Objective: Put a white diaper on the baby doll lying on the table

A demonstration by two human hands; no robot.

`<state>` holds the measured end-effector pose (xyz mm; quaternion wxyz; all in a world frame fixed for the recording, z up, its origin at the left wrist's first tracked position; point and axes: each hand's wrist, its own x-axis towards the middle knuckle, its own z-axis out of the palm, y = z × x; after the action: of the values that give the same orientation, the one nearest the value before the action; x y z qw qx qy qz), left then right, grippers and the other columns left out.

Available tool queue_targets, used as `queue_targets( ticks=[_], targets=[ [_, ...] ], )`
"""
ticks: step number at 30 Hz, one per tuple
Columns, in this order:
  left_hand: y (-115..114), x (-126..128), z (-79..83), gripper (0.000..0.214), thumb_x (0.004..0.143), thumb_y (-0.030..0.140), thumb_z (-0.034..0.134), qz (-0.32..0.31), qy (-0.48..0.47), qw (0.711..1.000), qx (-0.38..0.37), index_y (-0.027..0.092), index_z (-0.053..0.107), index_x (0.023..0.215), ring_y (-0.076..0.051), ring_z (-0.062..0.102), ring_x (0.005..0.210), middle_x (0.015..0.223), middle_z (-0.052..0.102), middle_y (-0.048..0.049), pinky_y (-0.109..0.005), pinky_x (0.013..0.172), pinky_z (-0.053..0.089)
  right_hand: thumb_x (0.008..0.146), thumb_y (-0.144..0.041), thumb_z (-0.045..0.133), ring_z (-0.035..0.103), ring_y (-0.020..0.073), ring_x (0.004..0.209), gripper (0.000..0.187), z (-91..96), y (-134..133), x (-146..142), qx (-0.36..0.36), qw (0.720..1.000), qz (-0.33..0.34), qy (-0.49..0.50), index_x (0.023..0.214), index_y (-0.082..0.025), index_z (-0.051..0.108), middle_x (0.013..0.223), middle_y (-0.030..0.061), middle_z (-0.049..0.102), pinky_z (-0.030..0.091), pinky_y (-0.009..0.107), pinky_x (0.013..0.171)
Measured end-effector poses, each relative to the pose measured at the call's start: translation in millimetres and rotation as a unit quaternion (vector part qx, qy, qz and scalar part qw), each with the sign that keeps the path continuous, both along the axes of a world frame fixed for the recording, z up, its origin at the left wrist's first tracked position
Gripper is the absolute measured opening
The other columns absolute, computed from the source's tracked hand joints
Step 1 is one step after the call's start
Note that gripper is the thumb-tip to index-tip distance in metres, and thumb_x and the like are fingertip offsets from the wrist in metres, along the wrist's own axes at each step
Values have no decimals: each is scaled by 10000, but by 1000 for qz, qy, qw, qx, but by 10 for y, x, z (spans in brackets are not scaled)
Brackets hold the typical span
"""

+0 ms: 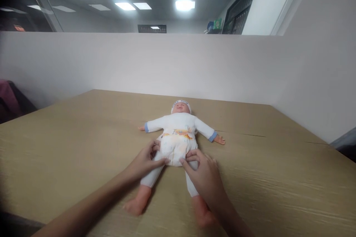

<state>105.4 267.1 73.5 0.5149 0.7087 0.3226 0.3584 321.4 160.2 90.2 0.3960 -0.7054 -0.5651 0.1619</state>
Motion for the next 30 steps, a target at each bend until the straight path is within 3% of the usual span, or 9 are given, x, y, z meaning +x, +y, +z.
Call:
queue_targets(
  ticks=[6, 10, 13, 17, 22, 25, 30],
  targets=[
    [-38, -28, 122, 379, 819, 483, 789, -4, 61, 998, 22, 199, 681, 1045, -238, 642, 914, 1000, 727, -48, -330, 809, 485, 850, -548, 729, 744, 265, 841, 264, 33, -42, 14, -24, 999, -27, 8, 893, -289, 711, 977, 23, 809, 522, 370, 756],
    [-28, -28, 97, 386, 829, 543, 757, -5, 68, 997, 22, 199, 734, 1002, -264, 647, 910, 966, 738, -55, -348, 800, 506, 873, -555, 695, 720, 276, 794, 262, 42, -37, -3, -40, 999, -9, -9, 891, -297, 741, 908, 24, 809, 514, 395, 775],
    [-6, -18, 70, 378, 834, 543, 754, -30, 48, 998, 11, 205, 761, 1004, -292, 656, 979, 994, 756, -59, -373, 866, 516, 861, -547, 701, 699, 315, 904, 262, -28, -28, -22, -37, 999, -4, -17, 914, -301, 774, 974, 48, 804, 506, 434, 829],
    [21, 1, 75, 427, 853, 540, 754, -67, 10, 996, -54, 201, 751, 1113, -303, 651, 1098, 1145, 758, -77, -394, 962, 491, 861, -561, 692, 663, 337, 1045, 318, -167, 19, -15, -17, 999, 11, 43, 976, -279, 784, 1083, 77, 782, 489, 463, 918],
    [38, 2, 93, 493, 839, 573, 762, -78, -37, 982, -170, 157, 718, 1100, -274, 644, 1045, 1107, 740, -96, -363, 899, 494, 840, -604, 703, 663, 279, 926, 399, -214, 107, 34, -41, 980, 46, 190, 937, -218, 740, 969, 66, 763, 497, 367, 826],
    [44, -6, 84, 527, 815, 586, 782, -82, -49, 978, -185, 158, 711, 1115, -281, 635, 1066, 1102, 732, -92, -364, 905, 495, 829, -609, 721, 641, 241, 886, 419, -198, 134, 52, -46, 966, 65, 245, 918, -200, 723, 944, 52, 745, 474, 322, 779],
    [60, 3, 45, 529, 805, 581, 794, -72, -58, 981, -169, 157, 708, 1111, -279, 627, 1076, 1082, 727, -86, -370, 927, 485, 825, -607, 733, 613, 218, 852, 413, -198, 145, 52, -31, 964, 71, 256, 873, -198, 698, 898, 41, 719, 450, 304, 753]
  ],
)
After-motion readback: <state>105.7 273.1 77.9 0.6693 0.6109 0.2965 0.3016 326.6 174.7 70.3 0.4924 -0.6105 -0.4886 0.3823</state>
